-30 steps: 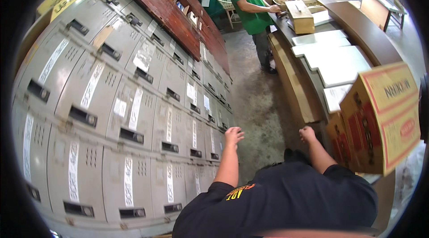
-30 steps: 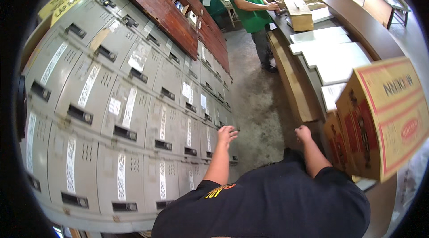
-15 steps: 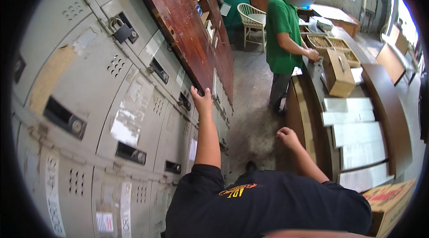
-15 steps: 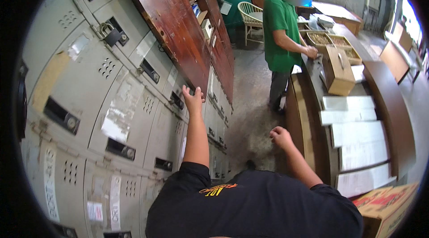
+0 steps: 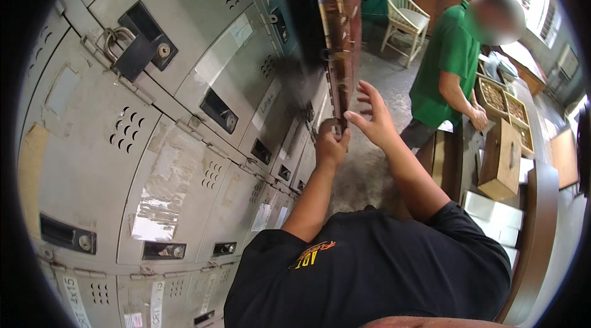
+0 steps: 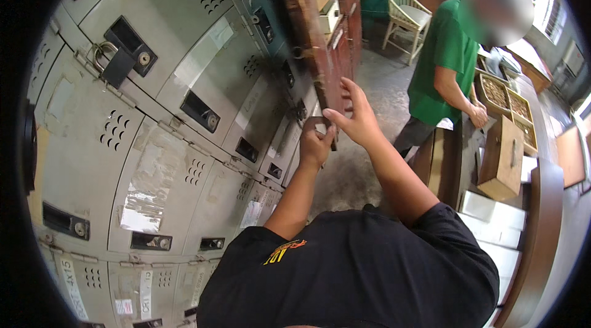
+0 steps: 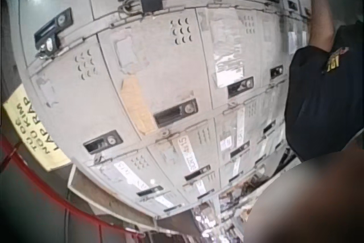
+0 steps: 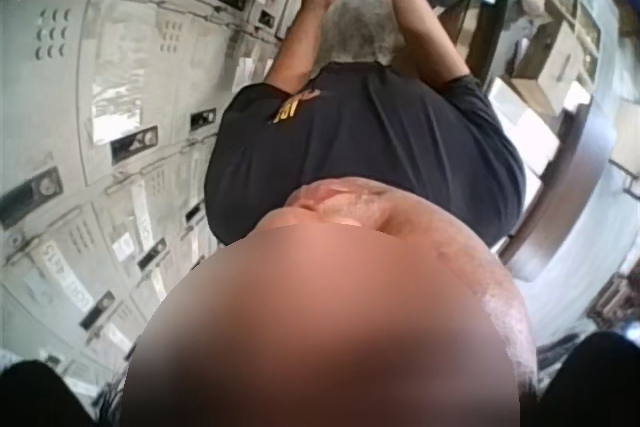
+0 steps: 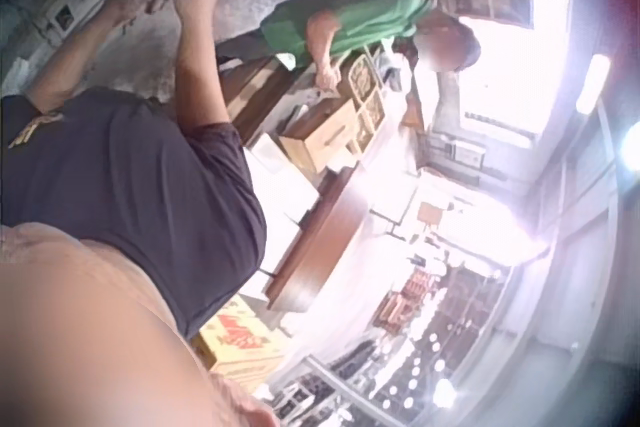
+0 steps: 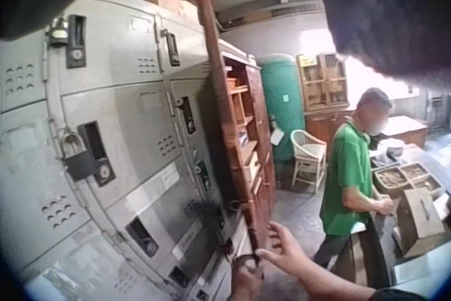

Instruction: The person walks through a warehouse and opens several small metal lockers. They remove multiple plastic-wrapped packages from the lockers and place them on a nearby table.

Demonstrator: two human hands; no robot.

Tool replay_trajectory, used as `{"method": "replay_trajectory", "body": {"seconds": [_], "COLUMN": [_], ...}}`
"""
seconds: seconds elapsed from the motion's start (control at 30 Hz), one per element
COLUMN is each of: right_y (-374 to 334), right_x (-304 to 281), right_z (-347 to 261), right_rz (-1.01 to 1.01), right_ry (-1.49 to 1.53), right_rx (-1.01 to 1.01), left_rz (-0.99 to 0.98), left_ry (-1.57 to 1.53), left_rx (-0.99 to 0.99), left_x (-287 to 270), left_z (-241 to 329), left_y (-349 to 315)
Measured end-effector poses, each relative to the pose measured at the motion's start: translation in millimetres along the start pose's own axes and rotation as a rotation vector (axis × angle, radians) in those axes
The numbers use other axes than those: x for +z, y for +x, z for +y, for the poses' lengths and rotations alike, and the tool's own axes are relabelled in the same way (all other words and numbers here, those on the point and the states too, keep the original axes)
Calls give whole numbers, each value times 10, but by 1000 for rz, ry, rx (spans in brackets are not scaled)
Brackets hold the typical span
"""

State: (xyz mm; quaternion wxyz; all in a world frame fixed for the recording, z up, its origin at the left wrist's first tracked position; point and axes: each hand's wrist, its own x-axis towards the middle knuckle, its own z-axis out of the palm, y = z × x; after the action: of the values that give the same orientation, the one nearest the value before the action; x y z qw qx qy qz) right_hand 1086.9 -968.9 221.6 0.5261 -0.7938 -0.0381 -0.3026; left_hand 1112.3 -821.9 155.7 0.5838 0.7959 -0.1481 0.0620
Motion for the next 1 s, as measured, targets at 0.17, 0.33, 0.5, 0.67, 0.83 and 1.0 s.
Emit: {"method": "replay_trajectory", "body": {"seconds": [0.17,0.33,0.5,0.67,0.83,1.0], "right_y": [342,374,394,375,115,-741], "right_x": [-215,-477,-636,-728,-687,-480], "right_z": [317,561,623,620,599,853], "right_rz": [163,226,200,136,135,203], "right_ry": [-157,107,42,31,65,107], "right_rx": [-50,-29,-58,-34,23,301], "left_rz": [150,688,793,729,605,593], "left_ry": [-262,-402,-335,-329,-331,-308], "left_rx": [-218,-433,-382,-381,-390,-444], "left_x": [-46,-758,-1029,-933,-983,-1292], "left_z": [-154,-239,3,67,10,-76], "left_y": [-282,-826,-940,-898,-1000,-1297]}}
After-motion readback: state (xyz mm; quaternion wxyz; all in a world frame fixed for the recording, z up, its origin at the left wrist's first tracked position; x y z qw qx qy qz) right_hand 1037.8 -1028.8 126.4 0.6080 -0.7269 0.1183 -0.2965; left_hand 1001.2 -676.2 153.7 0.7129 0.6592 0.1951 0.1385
